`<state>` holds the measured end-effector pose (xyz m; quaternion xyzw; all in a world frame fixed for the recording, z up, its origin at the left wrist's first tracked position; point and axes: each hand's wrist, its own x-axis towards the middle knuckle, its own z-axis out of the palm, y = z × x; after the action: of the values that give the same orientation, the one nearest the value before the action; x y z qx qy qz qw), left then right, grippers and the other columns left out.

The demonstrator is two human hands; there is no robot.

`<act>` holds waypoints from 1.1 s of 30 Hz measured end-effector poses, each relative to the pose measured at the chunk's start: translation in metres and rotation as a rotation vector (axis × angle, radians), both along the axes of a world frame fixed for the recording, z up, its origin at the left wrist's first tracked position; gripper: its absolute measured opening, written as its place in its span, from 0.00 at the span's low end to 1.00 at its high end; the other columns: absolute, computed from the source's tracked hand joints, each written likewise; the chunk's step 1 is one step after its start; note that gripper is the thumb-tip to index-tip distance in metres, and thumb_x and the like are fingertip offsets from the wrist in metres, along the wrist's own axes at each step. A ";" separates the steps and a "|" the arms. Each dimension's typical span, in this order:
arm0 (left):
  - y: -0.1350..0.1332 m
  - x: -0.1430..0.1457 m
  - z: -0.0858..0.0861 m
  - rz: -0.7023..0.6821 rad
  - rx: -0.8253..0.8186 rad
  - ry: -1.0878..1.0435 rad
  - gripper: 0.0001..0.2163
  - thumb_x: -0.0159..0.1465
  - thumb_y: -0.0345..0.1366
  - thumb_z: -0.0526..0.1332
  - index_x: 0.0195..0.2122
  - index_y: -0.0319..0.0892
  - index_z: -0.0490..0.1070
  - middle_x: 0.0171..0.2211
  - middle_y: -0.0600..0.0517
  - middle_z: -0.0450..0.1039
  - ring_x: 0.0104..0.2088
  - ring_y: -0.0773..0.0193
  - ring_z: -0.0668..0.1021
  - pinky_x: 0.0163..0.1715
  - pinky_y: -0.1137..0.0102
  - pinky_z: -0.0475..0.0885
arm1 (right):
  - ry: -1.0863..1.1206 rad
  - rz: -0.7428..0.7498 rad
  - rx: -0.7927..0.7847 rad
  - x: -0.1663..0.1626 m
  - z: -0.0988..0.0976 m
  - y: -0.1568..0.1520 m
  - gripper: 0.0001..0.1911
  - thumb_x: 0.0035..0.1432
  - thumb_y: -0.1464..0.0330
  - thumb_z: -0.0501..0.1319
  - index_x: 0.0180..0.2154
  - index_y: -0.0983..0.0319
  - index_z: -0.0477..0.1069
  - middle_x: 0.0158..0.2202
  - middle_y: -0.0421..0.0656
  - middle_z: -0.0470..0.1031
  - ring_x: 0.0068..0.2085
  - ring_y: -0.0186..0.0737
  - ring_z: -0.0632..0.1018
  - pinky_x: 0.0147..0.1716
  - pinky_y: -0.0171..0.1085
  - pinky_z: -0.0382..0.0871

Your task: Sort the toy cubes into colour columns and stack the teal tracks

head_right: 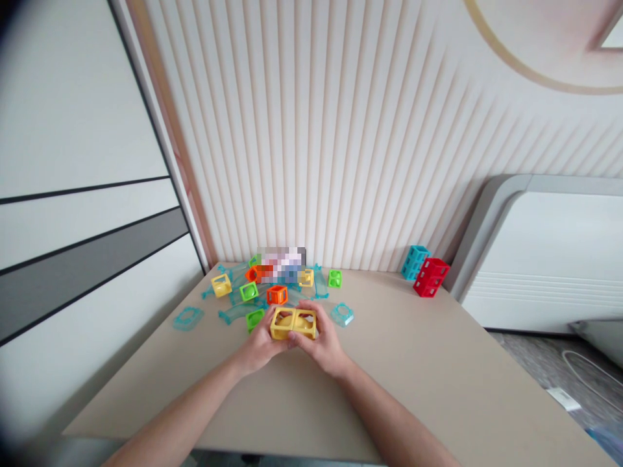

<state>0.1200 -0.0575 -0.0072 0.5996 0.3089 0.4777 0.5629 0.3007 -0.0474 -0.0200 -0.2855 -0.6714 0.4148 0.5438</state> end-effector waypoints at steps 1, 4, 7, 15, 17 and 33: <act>0.000 0.000 0.001 0.009 0.004 0.009 0.23 0.54 0.37 0.74 0.46 0.44 0.63 0.45 0.50 0.76 0.47 0.57 0.79 0.48 0.63 0.74 | -0.009 -0.006 0.016 0.000 0.000 0.000 0.25 0.56 0.59 0.70 0.53 0.54 0.66 0.49 0.46 0.73 0.49 0.46 0.78 0.49 0.44 0.75; -0.002 0.000 0.004 0.028 0.017 0.037 0.23 0.54 0.38 0.74 0.44 0.43 0.64 0.43 0.50 0.76 0.44 0.59 0.79 0.44 0.66 0.74 | -0.039 -0.024 0.053 0.001 -0.001 0.000 0.24 0.56 0.60 0.70 0.52 0.54 0.66 0.49 0.46 0.73 0.49 0.46 0.77 0.49 0.43 0.75; -0.002 0.000 0.004 0.009 0.002 0.043 0.22 0.55 0.39 0.73 0.44 0.43 0.63 0.39 0.52 0.75 0.36 0.64 0.79 0.35 0.71 0.75 | -0.047 -0.016 0.050 0.002 0.000 -0.001 0.22 0.57 0.62 0.69 0.51 0.54 0.66 0.48 0.45 0.73 0.48 0.45 0.77 0.47 0.41 0.75; -0.002 0.002 0.000 -0.012 -0.020 0.072 0.24 0.56 0.42 0.73 0.46 0.44 0.61 0.37 0.53 0.74 0.26 0.70 0.74 0.20 0.77 0.72 | -0.020 -0.013 0.081 0.000 0.008 -0.004 0.17 0.58 0.62 0.69 0.47 0.54 0.67 0.45 0.44 0.73 0.45 0.43 0.77 0.44 0.39 0.75; -0.003 0.001 0.001 -0.005 -0.033 0.088 0.24 0.56 0.42 0.73 0.46 0.44 0.61 0.37 0.53 0.74 0.25 0.71 0.73 0.18 0.78 0.71 | -0.021 0.007 0.055 0.001 0.008 -0.004 0.18 0.58 0.62 0.69 0.47 0.54 0.67 0.46 0.43 0.73 0.45 0.43 0.77 0.44 0.38 0.75; 0.014 -0.035 0.037 0.280 0.501 0.468 0.25 0.62 0.39 0.67 0.61 0.51 0.65 0.60 0.44 0.67 0.53 0.52 0.77 0.54 0.59 0.73 | 0.094 -0.279 0.302 -0.004 0.005 -0.007 0.11 0.62 0.65 0.64 0.47 0.52 0.67 0.48 0.47 0.71 0.51 0.49 0.74 0.48 0.46 0.73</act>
<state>0.0847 -0.0435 0.0299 0.7638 0.3818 0.4609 0.2417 0.2967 -0.0548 -0.0149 -0.2714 -0.6539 0.2427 0.6632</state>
